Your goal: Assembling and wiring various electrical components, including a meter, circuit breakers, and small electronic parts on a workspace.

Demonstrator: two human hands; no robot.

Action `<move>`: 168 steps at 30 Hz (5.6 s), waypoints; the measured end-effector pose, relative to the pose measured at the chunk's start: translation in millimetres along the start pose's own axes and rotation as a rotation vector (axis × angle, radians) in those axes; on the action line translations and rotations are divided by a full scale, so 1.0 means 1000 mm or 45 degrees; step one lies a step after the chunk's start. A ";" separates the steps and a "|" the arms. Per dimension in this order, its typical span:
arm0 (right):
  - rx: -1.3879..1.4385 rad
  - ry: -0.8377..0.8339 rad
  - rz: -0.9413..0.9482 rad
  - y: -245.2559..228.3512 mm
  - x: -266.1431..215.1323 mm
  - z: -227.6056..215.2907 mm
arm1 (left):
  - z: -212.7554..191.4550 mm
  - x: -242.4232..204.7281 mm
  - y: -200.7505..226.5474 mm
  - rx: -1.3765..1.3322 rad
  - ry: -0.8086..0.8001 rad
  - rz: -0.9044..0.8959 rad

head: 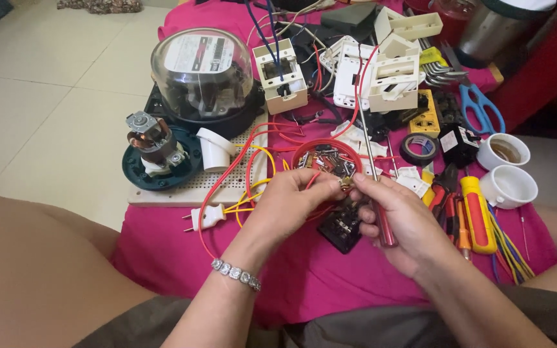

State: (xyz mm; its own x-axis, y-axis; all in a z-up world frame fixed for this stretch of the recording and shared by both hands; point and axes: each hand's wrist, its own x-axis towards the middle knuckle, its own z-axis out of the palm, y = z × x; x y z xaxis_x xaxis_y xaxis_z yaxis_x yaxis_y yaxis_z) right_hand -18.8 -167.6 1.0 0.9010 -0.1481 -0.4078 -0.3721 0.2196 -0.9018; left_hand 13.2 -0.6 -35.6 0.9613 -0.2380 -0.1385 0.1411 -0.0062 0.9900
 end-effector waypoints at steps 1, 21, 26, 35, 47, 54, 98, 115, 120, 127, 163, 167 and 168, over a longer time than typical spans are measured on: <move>0.001 0.001 -0.001 0.000 0.000 -0.001 | 0.001 0.000 0.002 0.001 -0.001 0.000; -0.934 0.003 -0.056 -0.008 -0.062 -0.031 | -0.025 -0.003 0.032 -0.207 0.550 -0.072; -0.895 -0.011 -0.073 -0.005 -0.059 -0.032 | -0.023 -0.006 0.033 -0.215 0.529 -0.051; -1.197 0.083 -0.111 -0.009 -0.067 -0.024 | -0.020 -0.011 0.039 0.107 0.585 0.023; -0.526 -0.238 0.164 -0.038 -0.044 -0.005 | -0.043 0.002 0.037 0.356 0.692 0.021; -0.317 -0.338 0.280 -0.016 -0.040 -0.007 | -0.044 0.005 0.034 0.429 0.745 0.088; -0.124 -0.042 -0.216 -0.019 0.005 0.035 | -0.002 0.006 0.024 0.017 0.593 0.118; -0.106 0.071 -0.233 0.004 0.031 0.016 | 0.007 0.000 0.022 0.088 0.341 0.021; -0.084 0.024 -0.219 0.001 0.027 0.017 | 0.005 0.001 0.020 0.226 0.307 0.035; -0.063 0.008 -0.208 0.002 0.029 0.014 | 0.010 0.001 0.018 0.094 0.312 0.055; -0.983 0.281 -0.266 0.001 0.057 -0.023 | -0.012 0.005 0.014 0.165 0.830 0.137; -1.053 0.313 -0.257 -0.002 0.056 -0.017 | -0.016 0.014 0.004 0.131 0.841 0.124; -1.102 0.321 -0.251 -0.002 0.058 -0.017 | -0.017 0.017 0.002 0.142 0.828 0.110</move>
State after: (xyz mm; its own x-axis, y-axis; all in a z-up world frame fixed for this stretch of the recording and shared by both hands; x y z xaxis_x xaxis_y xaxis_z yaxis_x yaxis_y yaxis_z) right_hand 30.0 -192.7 -23.1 0.9284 -0.3339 -0.1631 -0.3456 -0.6146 -0.7091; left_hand 33.3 11.9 -36.3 0.9197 0.3923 -0.0125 0.0657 -0.1225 0.9903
